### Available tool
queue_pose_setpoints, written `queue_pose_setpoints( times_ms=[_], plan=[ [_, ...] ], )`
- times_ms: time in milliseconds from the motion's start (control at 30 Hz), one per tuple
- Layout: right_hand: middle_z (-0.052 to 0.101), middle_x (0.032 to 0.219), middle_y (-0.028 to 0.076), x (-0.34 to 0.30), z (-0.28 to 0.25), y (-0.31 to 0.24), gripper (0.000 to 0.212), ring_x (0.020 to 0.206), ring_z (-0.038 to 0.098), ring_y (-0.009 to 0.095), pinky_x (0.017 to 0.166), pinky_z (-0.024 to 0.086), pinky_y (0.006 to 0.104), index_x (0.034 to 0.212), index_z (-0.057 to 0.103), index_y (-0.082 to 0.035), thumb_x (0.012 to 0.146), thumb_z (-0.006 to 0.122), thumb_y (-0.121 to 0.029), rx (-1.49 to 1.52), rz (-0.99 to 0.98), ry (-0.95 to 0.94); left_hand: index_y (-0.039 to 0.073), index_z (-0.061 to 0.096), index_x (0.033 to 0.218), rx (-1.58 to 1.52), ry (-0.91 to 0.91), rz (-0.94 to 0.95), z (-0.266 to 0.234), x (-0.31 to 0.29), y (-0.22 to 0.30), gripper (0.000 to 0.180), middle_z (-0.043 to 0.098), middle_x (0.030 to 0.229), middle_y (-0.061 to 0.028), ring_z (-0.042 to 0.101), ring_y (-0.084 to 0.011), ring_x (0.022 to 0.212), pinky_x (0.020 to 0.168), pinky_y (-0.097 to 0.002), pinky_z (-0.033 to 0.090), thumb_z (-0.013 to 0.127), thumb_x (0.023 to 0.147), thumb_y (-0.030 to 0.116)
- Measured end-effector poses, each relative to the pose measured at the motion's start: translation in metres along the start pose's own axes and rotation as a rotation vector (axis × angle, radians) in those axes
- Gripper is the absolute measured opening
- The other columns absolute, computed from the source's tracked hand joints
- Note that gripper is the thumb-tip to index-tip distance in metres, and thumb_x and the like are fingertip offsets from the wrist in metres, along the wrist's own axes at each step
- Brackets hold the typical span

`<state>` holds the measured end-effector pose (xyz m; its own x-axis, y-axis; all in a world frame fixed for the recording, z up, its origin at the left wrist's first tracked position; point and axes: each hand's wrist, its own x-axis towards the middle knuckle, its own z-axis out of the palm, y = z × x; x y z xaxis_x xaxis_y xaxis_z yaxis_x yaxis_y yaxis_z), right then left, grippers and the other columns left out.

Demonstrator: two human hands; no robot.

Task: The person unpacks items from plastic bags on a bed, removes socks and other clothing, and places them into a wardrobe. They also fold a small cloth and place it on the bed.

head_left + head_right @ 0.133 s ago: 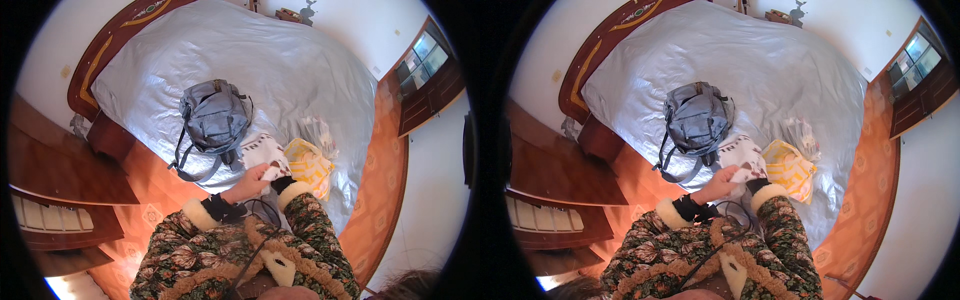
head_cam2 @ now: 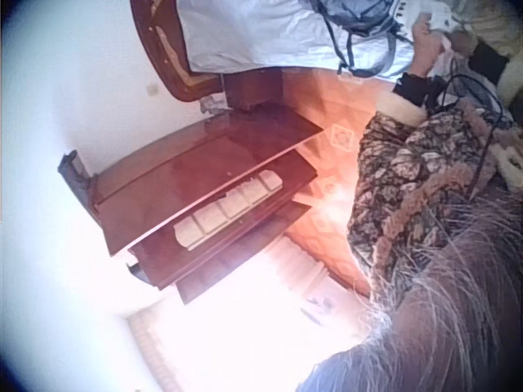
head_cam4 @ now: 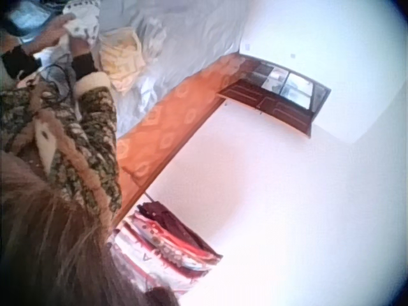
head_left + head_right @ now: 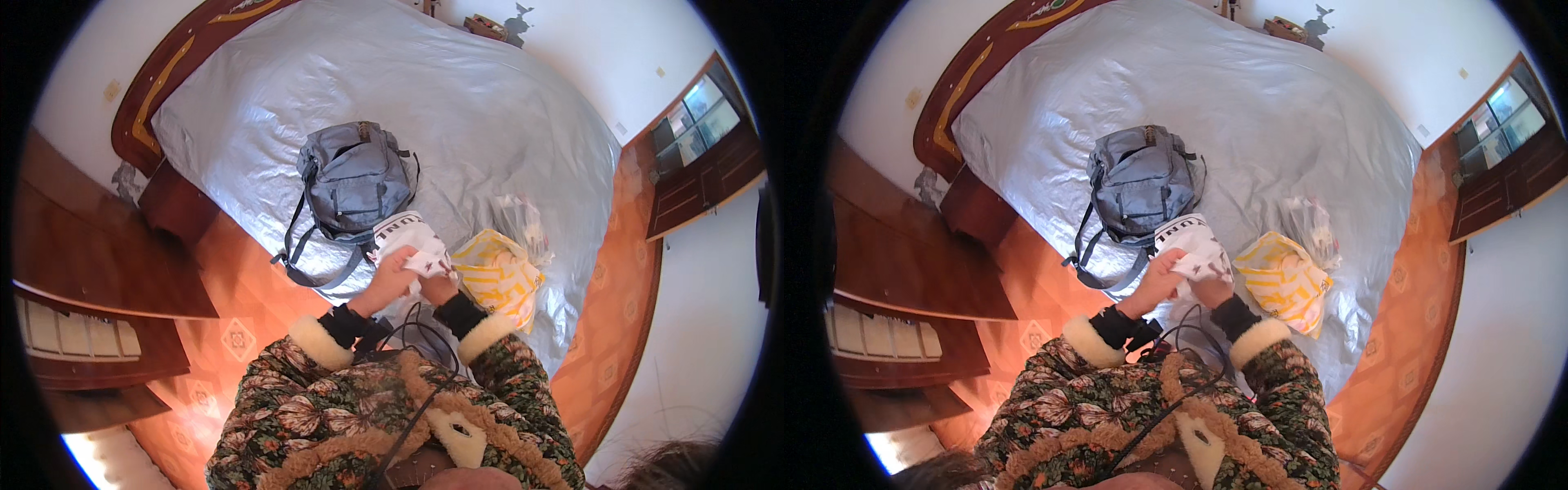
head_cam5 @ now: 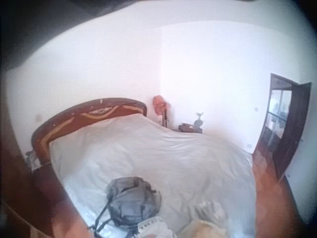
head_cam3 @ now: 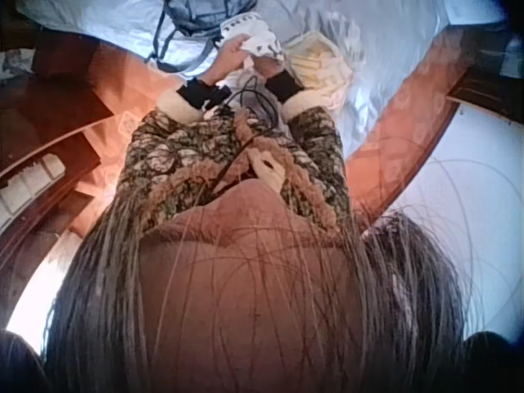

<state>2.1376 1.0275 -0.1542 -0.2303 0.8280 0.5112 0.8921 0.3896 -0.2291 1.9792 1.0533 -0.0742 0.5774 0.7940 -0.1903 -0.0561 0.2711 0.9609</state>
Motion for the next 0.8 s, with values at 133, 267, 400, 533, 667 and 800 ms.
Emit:
queue_pose_setpoints(
  times_ms=[133,267,400,533,667,800],
  plan=[
    [0.062,0.11,0.016,-0.015,0.005,-0.019,0.028,0.101,0.059,0.033,0.083,0.047,0.0416,0.11,0.061,-0.006,0.083,0.056,-0.011,0.107,0.222,-0.376,0.01,0.058,0.103,-0.222,0.089,-0.071,-0.047,-0.008,-0.01,0.019,0.065,0.083,0.0028,0.05,-0.0011,0.055,0.045,-0.0171,0.039,0.054,0.086,0.003],
    [0.061,0.114,0.016,-0.02,-0.002,-0.006,0.03,0.104,0.058,0.031,0.088,0.047,0.0397,0.114,0.062,-0.008,0.084,0.056,-0.011,0.01,0.059,-0.325,0.009,0.05,0.126,-0.174,-0.182,0.082,-0.075,-0.017,-0.025,0.041,0.062,0.089,0.0027,0.059,-0.0051,0.081,0.069,-0.0201,0.045,0.056,0.085,0.006],
    [0.061,0.116,0.015,-0.003,-0.012,0.01,0.033,0.106,0.058,0.03,0.092,0.045,0.0374,0.116,0.06,-0.008,0.084,0.056,-0.011,-0.019,0.029,-0.324,0.012,0.027,0.147,-0.25,-0.097,0.25,-0.101,-0.021,-0.04,0.074,0.051,0.121,-0.004,0.046,-0.0143,0.115,0.101,-0.0342,0.033,0.062,0.089,0.04],
    [0.06,0.118,0.015,0.012,-0.026,0.011,0.035,0.108,0.057,0.029,0.095,0.043,0.0361,0.119,0.059,-0.007,0.084,0.055,-0.01,0.06,0.022,-0.4,0.013,0.029,0.147,-0.212,0.241,0.053,-0.107,-0.021,-0.056,0.072,0.045,0.135,-0.0048,0.035,-0.0151,0.128,0.103,-0.0417,0.029,0.048,0.093,0.057],
    [0.059,0.121,0.014,0.016,-0.024,0.001,0.037,0.11,0.056,0.028,0.097,0.042,0.0347,0.121,0.057,-0.006,0.085,0.055,-0.009,0.106,-0.013,-0.407,0.01,0.054,0.129,-0.561,0.246,-0.014,-0.103,-0.01,-0.075,0.048,0.063,0.116,-0.0004,0.057,-0.0116,0.105,0.09,-0.0324,0.044,0.049,0.097,0.045],
    [0.058,0.123,0.014,0.01,-0.019,-0.016,0.039,0.112,0.055,0.026,0.1,0.04,0.0334,0.124,0.055,-0.005,0.085,0.054,-0.008,0.129,-0.089,-0.312,0.006,0.067,0.106,-0.417,0.493,0.0,-0.13,-0.007,-0.118,0.029,0.068,0.097,0.0008,0.064,-0.0122,0.087,0.078,-0.0333,0.051,0.052,0.096,0.028]
  ],
)
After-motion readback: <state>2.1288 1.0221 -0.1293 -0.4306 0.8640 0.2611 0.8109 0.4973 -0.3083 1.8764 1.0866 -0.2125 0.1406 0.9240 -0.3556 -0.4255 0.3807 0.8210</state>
